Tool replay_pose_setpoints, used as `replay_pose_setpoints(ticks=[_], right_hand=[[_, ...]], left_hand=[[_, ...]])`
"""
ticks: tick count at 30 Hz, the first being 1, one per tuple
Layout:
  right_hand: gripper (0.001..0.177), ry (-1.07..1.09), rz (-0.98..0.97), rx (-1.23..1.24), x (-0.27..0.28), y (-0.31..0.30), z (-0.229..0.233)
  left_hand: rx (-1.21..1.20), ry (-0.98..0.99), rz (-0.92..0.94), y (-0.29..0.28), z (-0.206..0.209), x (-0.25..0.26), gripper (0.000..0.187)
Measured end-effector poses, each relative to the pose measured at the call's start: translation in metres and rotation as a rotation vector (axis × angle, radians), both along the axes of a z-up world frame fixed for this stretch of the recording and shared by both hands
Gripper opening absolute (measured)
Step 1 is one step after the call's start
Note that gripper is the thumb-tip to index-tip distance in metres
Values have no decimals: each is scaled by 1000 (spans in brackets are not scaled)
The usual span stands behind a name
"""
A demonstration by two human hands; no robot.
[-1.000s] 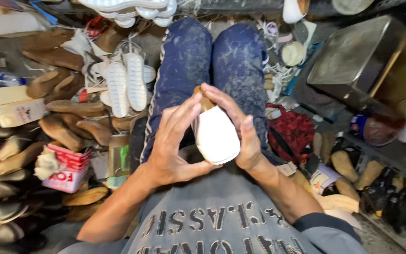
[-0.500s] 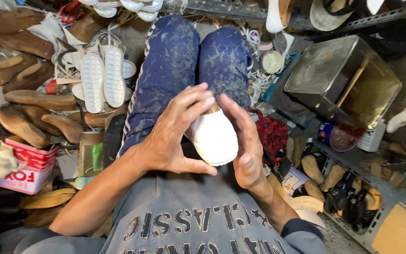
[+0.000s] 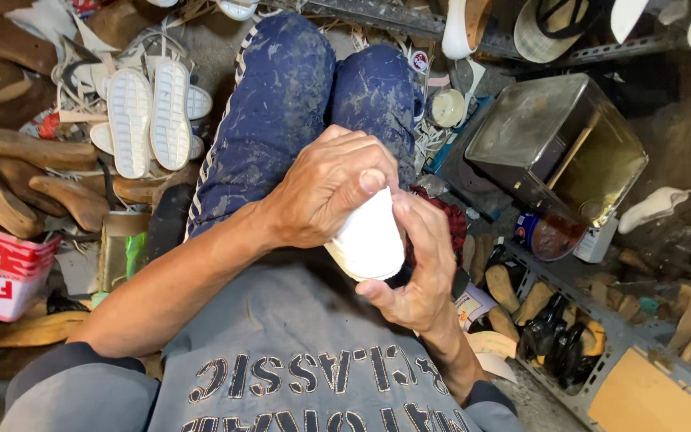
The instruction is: The person is repairing a white shoe by hand. They use a small stick to apply a substance to the shoe's edge and then press the parts together. The person also handles a shoe last and other shoe parts in a cluttered workshop.
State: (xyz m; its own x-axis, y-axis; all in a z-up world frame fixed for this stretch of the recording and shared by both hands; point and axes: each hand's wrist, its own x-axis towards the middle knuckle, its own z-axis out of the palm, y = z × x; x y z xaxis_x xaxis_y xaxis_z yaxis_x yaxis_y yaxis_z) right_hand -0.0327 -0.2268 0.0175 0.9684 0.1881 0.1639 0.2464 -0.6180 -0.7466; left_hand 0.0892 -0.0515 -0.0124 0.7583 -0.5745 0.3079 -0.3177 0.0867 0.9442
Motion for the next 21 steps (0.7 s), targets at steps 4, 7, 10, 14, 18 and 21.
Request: replay_pose_setpoints(ticks=[4,7,10,14,18,21], right_hand=[[63,-146,-24,-186,0,-14,9],[49,-168,40,-220,9,-18,16],[48,-155,122,-248,18,-12,20],[82,-54,194,-407,35,-8,19],[75,-274,-226,-350,55,-10,22],[31,-357,-290,5,53,-25,4]], left_hand=[[-10,-10,42,-3,-2,1,59],[-13,-5,44,-5,-3,2,60],[-15,-7,35,-9,-8,2,58],[5,1,13,-17,-16,-4,49],[-39,99,25,-7,-6,2,56],[-150,66,80,-1,-6,0,45]])
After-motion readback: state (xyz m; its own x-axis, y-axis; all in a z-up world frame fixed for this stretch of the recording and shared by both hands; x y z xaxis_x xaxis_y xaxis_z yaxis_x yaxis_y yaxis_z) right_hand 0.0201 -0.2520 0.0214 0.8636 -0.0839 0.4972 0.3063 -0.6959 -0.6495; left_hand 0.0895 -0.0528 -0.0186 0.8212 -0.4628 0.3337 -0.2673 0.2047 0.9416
